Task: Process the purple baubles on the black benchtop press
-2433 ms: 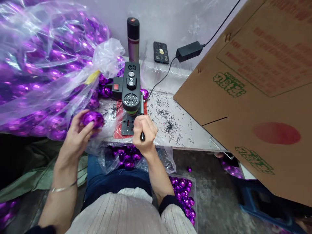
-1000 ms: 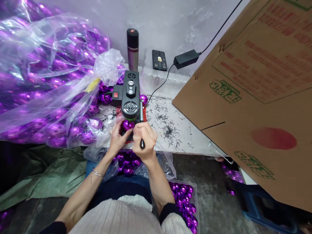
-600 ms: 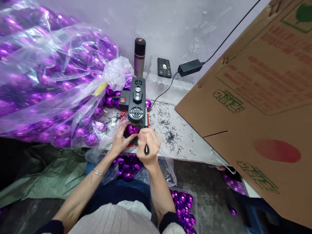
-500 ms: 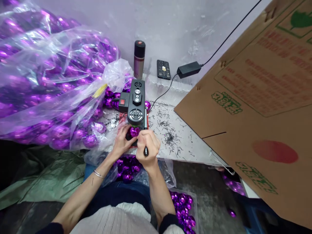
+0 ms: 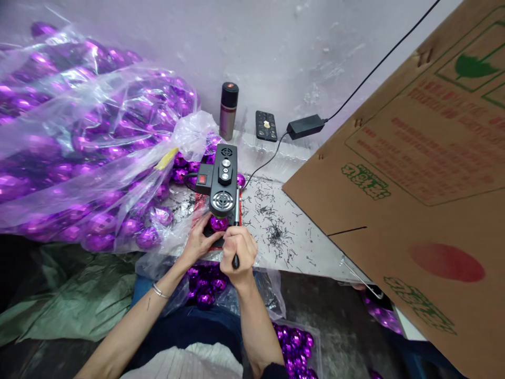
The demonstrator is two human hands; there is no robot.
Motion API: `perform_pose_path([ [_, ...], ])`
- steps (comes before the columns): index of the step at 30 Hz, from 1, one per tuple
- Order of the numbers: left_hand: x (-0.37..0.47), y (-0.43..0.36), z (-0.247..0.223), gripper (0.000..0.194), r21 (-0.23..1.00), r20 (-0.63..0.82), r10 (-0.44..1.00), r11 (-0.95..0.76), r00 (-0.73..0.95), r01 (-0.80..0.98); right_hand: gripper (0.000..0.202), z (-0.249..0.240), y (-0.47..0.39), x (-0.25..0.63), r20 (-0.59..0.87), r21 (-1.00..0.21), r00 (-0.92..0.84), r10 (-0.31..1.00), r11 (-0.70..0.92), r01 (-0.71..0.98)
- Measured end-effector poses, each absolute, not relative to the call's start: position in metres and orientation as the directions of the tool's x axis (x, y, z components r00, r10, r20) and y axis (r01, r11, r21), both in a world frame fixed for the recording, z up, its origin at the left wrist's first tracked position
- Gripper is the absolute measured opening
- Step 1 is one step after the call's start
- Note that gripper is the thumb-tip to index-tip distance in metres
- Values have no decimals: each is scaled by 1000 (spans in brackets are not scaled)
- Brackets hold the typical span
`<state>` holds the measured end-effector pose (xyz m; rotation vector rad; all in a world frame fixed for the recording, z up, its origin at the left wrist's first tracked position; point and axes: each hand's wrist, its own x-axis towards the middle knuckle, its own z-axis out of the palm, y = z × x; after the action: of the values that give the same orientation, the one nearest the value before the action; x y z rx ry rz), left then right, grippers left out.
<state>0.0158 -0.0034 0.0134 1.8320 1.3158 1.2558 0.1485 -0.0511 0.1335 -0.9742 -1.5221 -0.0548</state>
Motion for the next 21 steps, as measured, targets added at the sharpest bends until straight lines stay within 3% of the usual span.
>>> perform_pose_path([
  [6,14,-4,15,62,828,385,919,-386,89,406,35,108,-43,148,887,-428,146,438,660,617],
  [21,16,-3,15,61,816,399,913,-397,88,419,36,94,-40,149,898,-409,154,413,649,642],
])
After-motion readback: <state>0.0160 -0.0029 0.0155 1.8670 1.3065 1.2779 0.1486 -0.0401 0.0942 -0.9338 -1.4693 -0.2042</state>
